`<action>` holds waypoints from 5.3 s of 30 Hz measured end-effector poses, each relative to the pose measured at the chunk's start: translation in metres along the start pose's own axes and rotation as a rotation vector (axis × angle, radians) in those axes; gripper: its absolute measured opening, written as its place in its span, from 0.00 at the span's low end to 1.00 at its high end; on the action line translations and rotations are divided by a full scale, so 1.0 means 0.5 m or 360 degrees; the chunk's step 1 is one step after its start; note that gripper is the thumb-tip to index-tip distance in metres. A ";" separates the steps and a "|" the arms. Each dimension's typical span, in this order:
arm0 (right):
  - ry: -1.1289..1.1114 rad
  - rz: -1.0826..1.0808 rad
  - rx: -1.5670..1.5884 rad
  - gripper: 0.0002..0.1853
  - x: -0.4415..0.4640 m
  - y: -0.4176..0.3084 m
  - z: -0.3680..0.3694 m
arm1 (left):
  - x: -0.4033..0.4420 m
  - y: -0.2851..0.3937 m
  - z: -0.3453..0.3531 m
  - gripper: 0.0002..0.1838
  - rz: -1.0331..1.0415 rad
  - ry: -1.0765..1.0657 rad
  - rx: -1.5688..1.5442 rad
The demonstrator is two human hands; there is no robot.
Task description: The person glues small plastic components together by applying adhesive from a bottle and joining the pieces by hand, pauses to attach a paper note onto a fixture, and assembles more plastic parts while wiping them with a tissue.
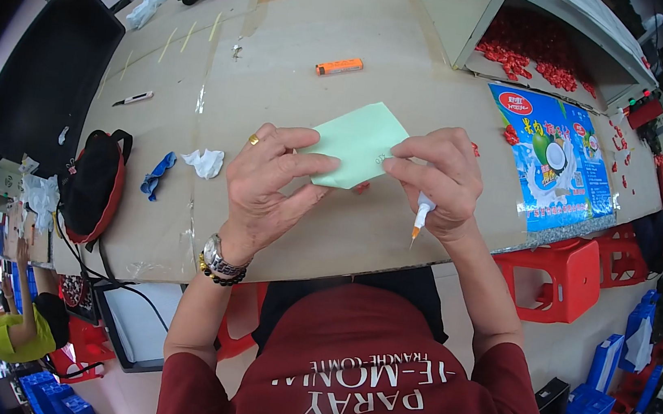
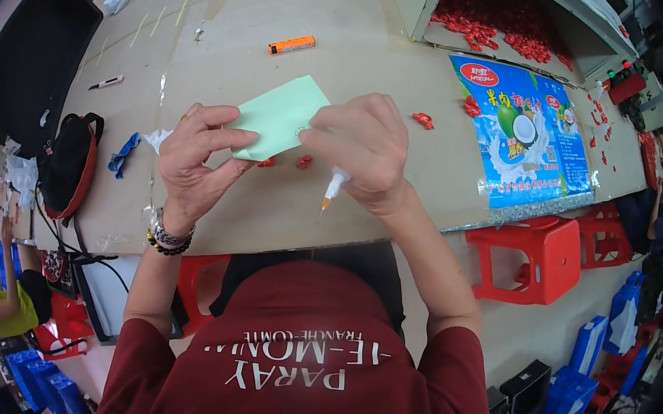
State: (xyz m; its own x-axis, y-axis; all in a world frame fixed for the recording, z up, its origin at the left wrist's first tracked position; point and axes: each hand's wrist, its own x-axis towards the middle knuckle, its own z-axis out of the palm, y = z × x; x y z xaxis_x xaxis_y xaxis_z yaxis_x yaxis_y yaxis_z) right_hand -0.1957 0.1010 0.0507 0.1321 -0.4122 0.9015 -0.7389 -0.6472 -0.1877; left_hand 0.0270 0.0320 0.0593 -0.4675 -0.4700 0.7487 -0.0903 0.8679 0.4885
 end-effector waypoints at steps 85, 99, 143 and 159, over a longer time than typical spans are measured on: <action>-0.0720 0.1097 -0.0198 0.14 -0.053 0.193 -0.007 | 0.129 -0.274 0.154 0.13 -0.0272 -0.1123 0.0196; -0.0748 0.0870 -0.0423 0.14 -0.046 0.204 0.023 | 0.135 -0.272 0.136 0.24 -0.0346 -0.1312 0.0113; -0.0875 0.0763 -0.0294 0.16 -0.053 0.117 0.003 | 0.125 -0.289 0.143 0.25 -0.0311 -0.1278 0.0030; -0.0856 0.0733 -0.0243 0.15 -0.058 0.104 -0.003 | 0.128 -0.285 0.140 0.25 -0.0337 -0.1325 0.0013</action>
State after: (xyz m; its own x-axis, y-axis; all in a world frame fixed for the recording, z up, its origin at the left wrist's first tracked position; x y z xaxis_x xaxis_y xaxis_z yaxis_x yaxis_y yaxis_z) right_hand -0.2390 0.0806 0.0152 0.0629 -0.9054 0.4198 -0.8768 -0.2511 -0.4101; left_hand -0.0516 -0.1105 0.0063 -0.9328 -0.3539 0.0681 -0.2532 0.7780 0.5750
